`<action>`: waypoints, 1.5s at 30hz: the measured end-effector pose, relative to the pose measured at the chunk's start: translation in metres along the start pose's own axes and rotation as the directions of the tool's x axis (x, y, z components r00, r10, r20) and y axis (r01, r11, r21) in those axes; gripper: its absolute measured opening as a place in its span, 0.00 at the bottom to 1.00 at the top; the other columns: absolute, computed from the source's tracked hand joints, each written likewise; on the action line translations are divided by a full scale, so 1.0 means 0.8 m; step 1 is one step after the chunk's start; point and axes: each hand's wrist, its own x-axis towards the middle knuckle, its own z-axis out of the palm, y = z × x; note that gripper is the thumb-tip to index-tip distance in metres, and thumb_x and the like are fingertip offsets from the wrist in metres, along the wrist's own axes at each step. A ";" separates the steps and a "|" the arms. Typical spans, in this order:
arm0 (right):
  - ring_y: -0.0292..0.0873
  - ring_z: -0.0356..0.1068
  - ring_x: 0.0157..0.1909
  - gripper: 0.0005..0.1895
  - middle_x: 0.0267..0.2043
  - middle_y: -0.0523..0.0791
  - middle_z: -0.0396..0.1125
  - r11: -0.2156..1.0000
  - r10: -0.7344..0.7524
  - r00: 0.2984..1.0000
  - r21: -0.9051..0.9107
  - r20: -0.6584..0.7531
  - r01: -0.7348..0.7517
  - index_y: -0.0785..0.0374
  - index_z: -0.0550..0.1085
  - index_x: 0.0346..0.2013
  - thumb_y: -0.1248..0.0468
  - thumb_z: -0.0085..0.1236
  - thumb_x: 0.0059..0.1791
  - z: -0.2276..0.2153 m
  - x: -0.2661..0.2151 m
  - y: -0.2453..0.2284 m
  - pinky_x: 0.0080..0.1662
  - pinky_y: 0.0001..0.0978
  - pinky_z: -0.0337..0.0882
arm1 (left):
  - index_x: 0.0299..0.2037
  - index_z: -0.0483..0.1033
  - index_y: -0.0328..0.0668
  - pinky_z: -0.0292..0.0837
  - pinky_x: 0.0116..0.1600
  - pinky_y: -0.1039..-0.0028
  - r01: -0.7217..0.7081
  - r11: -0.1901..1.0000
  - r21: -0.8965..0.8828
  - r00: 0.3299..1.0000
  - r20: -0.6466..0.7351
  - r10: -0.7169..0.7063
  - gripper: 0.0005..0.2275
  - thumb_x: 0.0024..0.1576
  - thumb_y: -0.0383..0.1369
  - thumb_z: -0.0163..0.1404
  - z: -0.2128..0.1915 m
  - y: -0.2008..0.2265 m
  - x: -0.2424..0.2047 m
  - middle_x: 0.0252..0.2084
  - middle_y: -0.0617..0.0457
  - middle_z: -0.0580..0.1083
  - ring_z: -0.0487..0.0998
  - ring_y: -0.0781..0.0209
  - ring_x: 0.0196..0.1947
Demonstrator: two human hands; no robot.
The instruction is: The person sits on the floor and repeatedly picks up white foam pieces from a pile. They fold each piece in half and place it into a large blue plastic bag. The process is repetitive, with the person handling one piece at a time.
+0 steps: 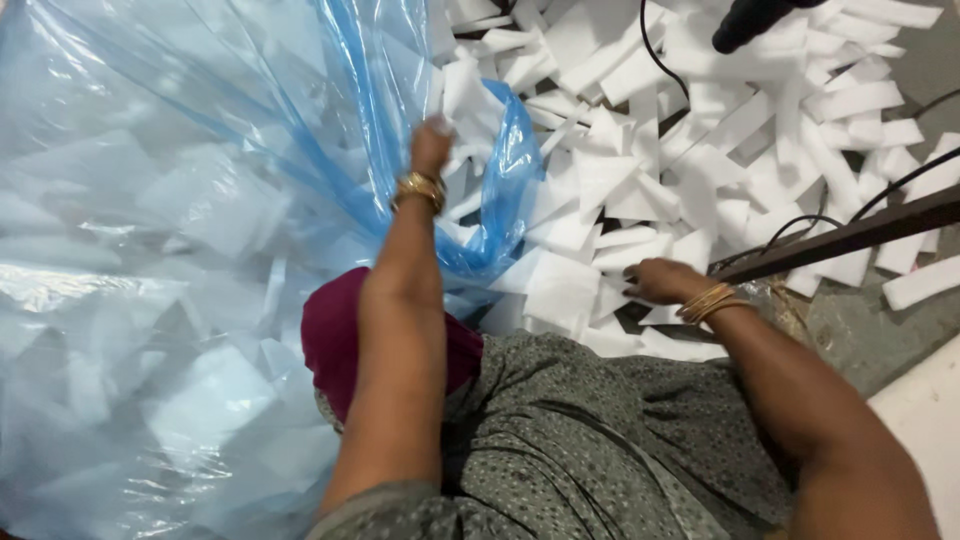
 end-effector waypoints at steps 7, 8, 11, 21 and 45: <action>0.53 0.60 0.70 0.45 0.69 0.52 0.61 0.958 -0.167 0.930 0.171 -0.327 0.232 0.54 0.60 0.72 0.43 0.65 0.45 0.070 0.076 -0.067 0.68 0.47 0.63 | 0.63 0.76 0.46 0.72 0.64 0.59 -0.285 0.442 0.851 0.754 0.484 -0.444 0.22 0.58 0.36 0.57 -0.006 -0.090 -0.115 0.64 0.39 0.72 0.73 0.44 0.64; 0.56 0.54 0.72 0.50 0.72 0.54 0.53 0.962 -0.152 0.935 0.168 -0.321 0.215 0.53 0.56 0.72 0.41 0.68 0.43 0.085 0.082 -0.075 0.69 0.48 0.60 | 0.63 0.74 0.47 0.70 0.64 0.58 -0.329 0.408 0.852 0.737 0.501 -0.453 0.22 0.58 0.37 0.56 -0.008 -0.094 -0.123 0.66 0.42 0.68 0.70 0.43 0.65; 0.61 0.38 0.77 0.61 0.78 0.57 0.36 0.982 -0.105 0.949 0.117 -0.299 0.146 0.47 0.46 0.75 0.38 0.72 0.38 0.105 0.095 -0.110 0.69 0.54 0.55 | 0.65 0.70 0.51 0.67 0.65 0.55 -0.450 0.299 0.841 0.699 0.540 -0.469 0.22 0.59 0.40 0.55 -0.011 -0.097 -0.125 0.70 0.52 0.59 0.59 0.39 0.69; 0.59 0.52 0.72 0.66 0.72 0.55 0.49 0.996 0.039 0.957 0.089 -0.287 -0.014 0.51 0.49 0.74 0.40 0.77 0.32 0.101 0.103 -0.105 0.63 0.62 0.63 | 0.59 0.78 0.55 0.62 0.68 0.58 -0.717 0.041 0.695 0.605 0.651 -0.457 0.15 0.63 0.41 0.49 -0.020 -0.085 -0.140 0.61 0.54 0.76 0.70 0.52 0.67; 0.49 0.72 0.49 0.21 0.51 0.51 0.70 0.503 0.759 0.333 0.829 -0.559 0.244 0.64 0.77 0.50 0.68 0.71 0.43 0.028 0.176 0.094 0.54 0.38 0.74 | 0.46 0.81 0.41 0.62 0.58 0.34 -0.651 0.191 0.735 0.747 0.665 -0.012 0.11 0.61 0.33 0.45 -0.036 0.108 -0.141 0.45 0.43 0.80 0.81 0.43 0.45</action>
